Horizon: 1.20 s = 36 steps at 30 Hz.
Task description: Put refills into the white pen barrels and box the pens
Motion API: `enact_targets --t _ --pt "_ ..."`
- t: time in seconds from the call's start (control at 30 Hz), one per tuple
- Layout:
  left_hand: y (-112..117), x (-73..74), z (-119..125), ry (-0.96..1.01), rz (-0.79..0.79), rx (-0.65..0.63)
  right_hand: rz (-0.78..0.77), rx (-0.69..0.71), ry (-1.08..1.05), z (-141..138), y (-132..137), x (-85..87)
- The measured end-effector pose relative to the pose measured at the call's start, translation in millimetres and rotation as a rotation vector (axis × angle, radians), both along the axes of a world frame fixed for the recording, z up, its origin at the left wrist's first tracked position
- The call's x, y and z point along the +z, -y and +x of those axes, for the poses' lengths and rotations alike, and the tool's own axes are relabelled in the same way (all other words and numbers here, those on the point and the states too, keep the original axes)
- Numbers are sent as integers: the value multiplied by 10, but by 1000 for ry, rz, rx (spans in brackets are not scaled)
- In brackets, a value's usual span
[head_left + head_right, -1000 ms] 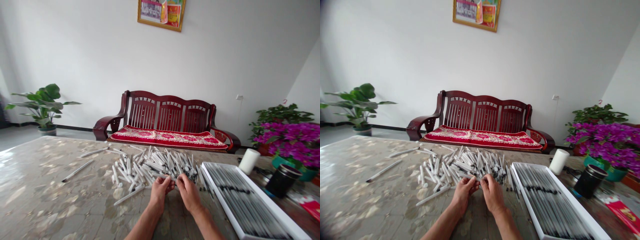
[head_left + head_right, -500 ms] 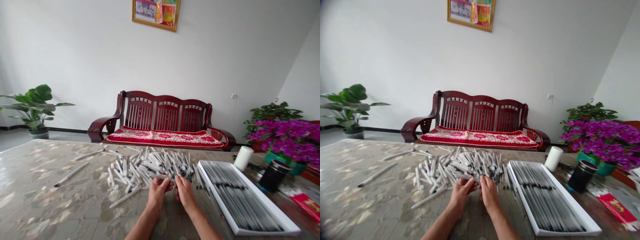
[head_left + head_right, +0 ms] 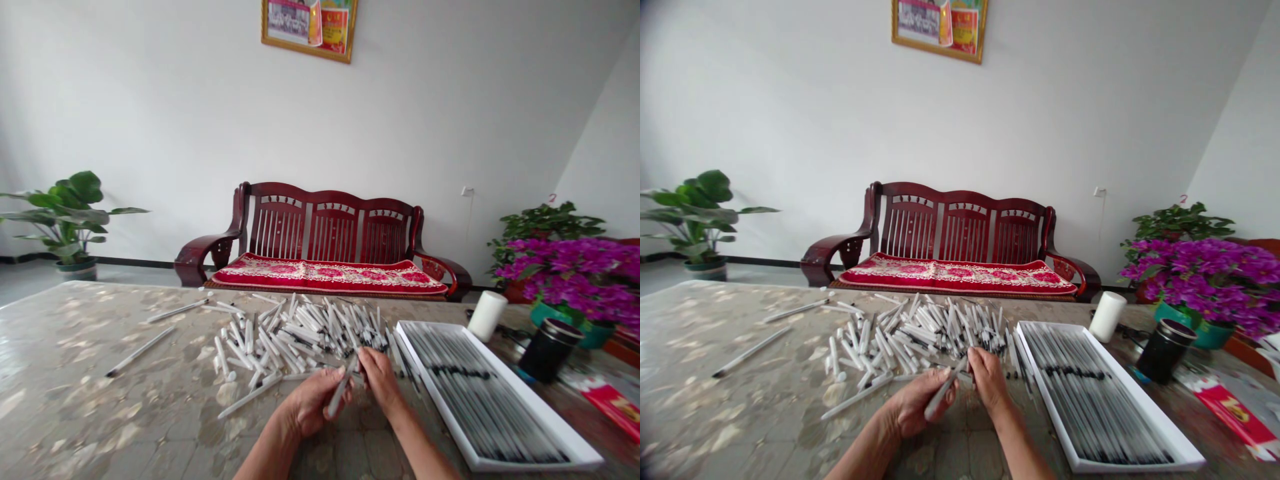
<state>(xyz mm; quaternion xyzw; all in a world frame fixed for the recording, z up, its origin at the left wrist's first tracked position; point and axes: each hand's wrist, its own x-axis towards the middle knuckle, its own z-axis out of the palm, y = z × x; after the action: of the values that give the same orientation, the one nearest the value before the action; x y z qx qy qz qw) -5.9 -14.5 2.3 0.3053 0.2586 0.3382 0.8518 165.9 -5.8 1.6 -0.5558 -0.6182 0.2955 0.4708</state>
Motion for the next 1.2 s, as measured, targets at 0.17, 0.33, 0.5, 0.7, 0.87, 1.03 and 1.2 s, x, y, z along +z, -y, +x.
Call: enact_targets --t 0.17,0.33,0.5,0.7,0.87,1.03,1.2 --pt "-88 -54 10 45 -25 309 280 -354 652 261 -178 -42" --pt "-205 -48 -30 85 -96 575 156 -456 1008 481 -336 -240" --pt "-223 -75 -35 105 -123 639 14 -422 1108 483 -329 -271" --pt "-206 -30 -31 107 -126 666 -19 -428 1125 423 -168 -91" --pt "-186 -2 -24 91 -103 664 -4 -422 1153 455 -80 -90" --pt "-166 -7 0 69 -57 672 49 -450 1159 454 -84 -150" --pt "-136 22 17 26 -14 684 18 -432 1162 453 -73 -127"
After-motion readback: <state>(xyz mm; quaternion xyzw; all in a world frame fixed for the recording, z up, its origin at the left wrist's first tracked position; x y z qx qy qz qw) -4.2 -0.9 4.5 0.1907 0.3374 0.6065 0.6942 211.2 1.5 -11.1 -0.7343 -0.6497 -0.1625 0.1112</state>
